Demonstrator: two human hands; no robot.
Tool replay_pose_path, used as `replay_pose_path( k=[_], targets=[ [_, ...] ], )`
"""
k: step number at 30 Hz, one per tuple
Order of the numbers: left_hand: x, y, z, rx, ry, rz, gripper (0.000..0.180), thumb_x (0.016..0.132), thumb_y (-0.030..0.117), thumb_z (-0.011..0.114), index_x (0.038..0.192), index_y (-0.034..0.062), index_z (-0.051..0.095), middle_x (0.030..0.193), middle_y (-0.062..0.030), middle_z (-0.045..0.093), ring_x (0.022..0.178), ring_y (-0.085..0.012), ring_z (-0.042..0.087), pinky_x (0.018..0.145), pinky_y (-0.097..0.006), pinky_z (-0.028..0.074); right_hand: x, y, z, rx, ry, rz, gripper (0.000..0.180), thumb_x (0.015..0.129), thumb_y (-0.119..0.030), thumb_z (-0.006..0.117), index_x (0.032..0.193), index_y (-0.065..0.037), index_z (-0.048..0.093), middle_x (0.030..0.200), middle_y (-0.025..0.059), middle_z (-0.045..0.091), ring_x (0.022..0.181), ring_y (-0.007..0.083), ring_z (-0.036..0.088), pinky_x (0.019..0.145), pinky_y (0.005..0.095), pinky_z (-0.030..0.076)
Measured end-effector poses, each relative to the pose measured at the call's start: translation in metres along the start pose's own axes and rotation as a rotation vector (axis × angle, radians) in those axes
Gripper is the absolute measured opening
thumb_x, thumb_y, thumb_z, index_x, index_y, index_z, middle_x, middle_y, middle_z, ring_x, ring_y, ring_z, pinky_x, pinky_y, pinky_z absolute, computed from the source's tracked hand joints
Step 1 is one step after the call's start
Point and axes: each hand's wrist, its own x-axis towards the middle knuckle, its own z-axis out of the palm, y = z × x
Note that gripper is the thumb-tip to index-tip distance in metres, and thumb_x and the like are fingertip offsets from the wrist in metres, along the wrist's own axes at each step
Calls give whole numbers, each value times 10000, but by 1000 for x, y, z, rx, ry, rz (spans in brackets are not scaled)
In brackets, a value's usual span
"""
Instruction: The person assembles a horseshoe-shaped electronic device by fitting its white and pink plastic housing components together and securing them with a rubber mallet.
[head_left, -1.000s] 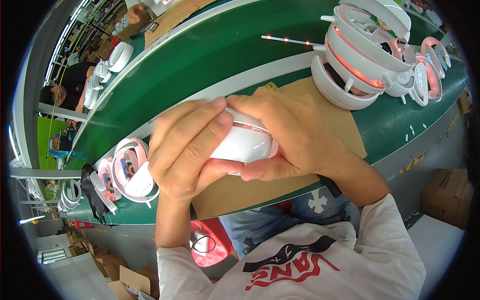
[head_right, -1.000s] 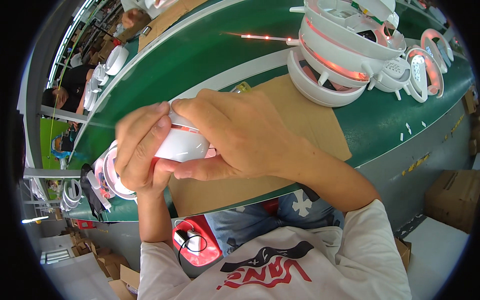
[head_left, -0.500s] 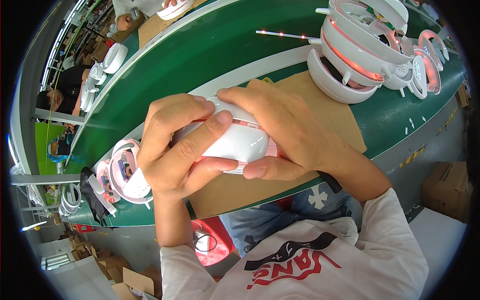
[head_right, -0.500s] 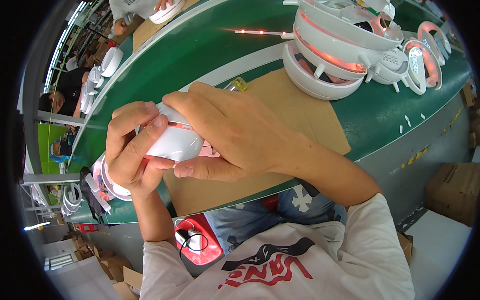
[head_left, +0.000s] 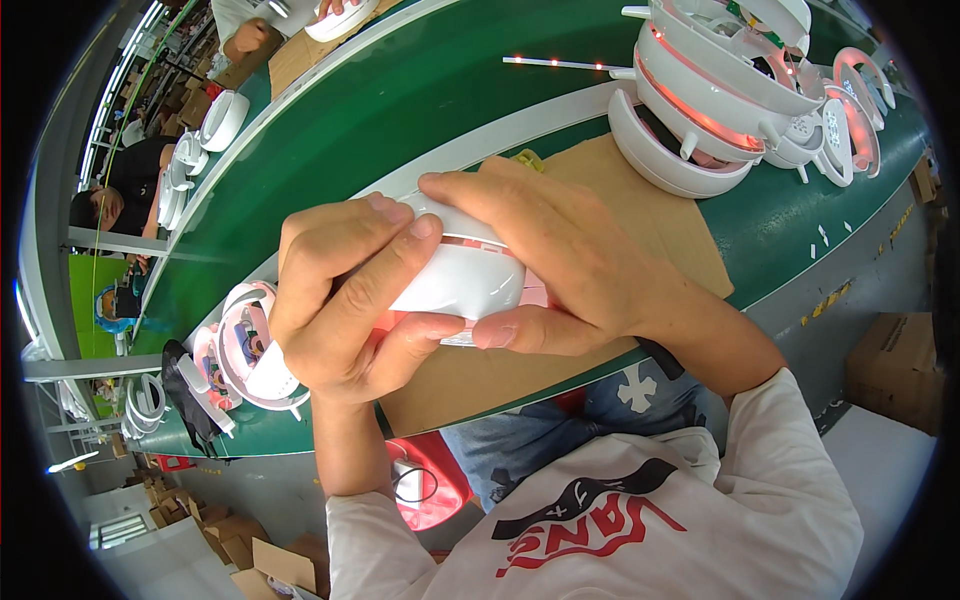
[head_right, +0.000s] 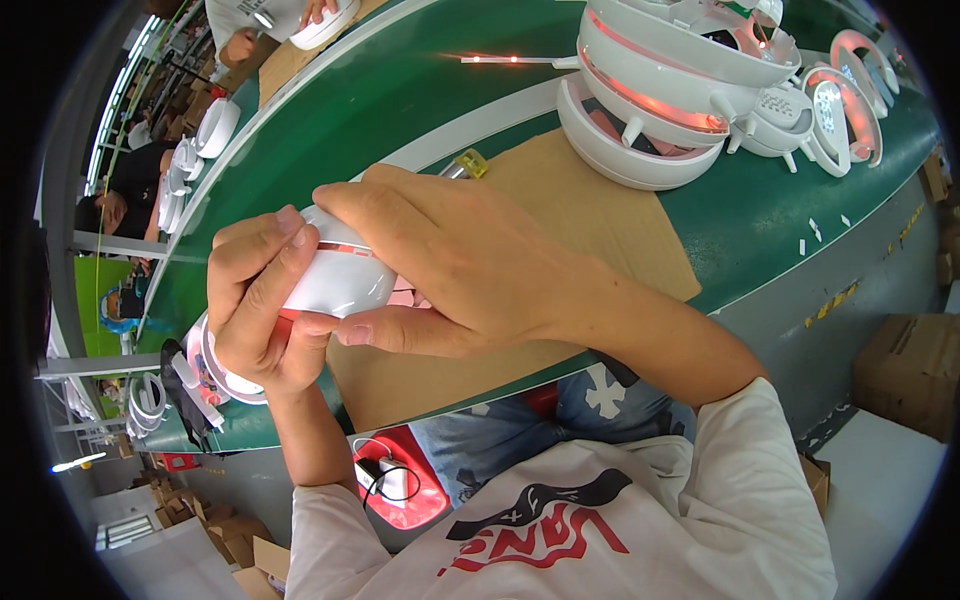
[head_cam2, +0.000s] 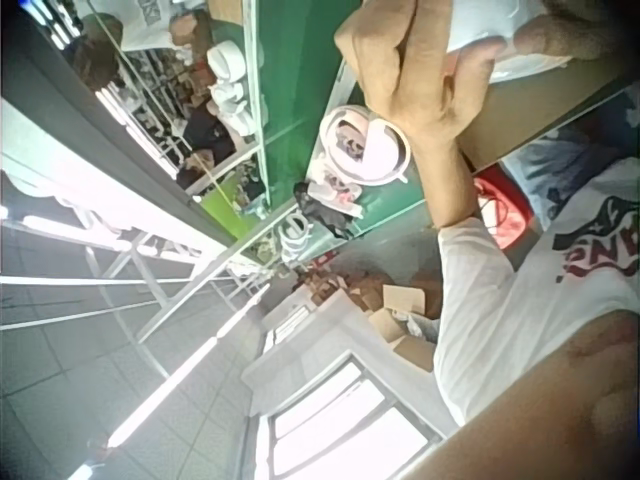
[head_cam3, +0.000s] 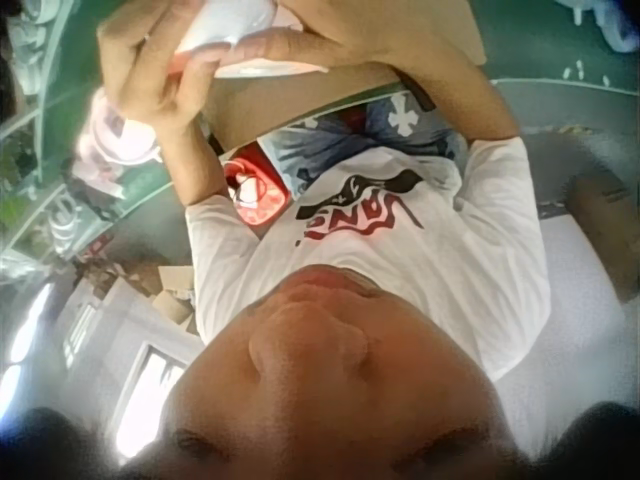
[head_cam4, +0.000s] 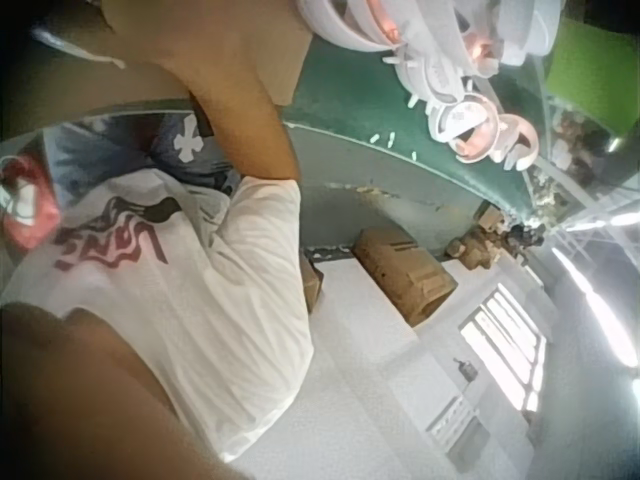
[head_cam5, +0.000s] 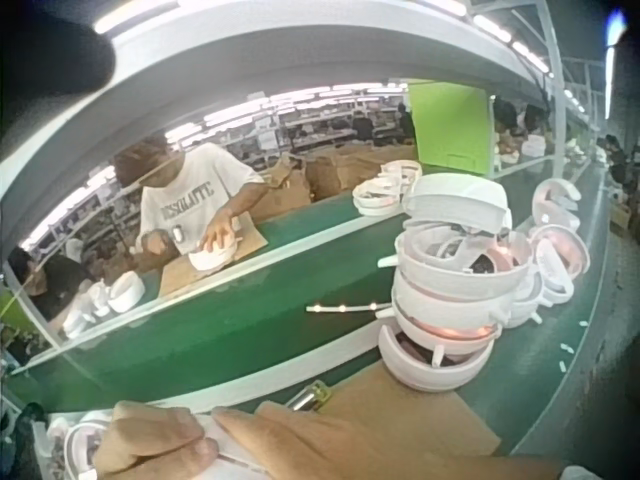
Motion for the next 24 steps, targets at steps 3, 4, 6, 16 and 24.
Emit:
replay_pose_path(
  k=[3,4,6,16,24],
  targets=[
    [-3,-3,2,46,23,40,541,737,439,784,1023,-20,757,929,-121,654,863,-295,650,711,-380,547,1,0,-1,-4,1,4,725,879,-499,706,1270,74,493,931,163,582,710,296,601,580,383,498],
    [-3,-3,2,43,32,42,542,750,442,781,1026,-24,754,933,-124,655,864,-298,652,710,-381,549,1,-1,-2,-5,3,4,725,879,-499,706,1270,74,493,931,163,582,710,296,601,580,383,498],
    [-4,-3,3,40,40,45,542,764,444,778,1030,-27,751,937,-127,655,865,-301,655,710,-382,551,1,-1,-2,35,-23,44,737,879,-514,701,1275,70,490,960,165,584,762,306,607,605,385,503],
    [-6,-7,-4,-62,1,5,541,763,456,774,1031,-13,752,987,-156,650,909,-308,639,739,-408,556,4,-4,-3,214,-90,143,854,792,-545,785,1328,33,454,1037,164,575,901,339,598,751,416,499],
    [-6,-11,0,-107,0,41,532,751,436,790,1041,-8,755,1065,-194,661,952,-321,644,773,-412,559,2,-7,-1,133,-51,122,744,837,-483,769,1300,22,478,988,141,572,801,299,613,645,397,507]
  ],
)
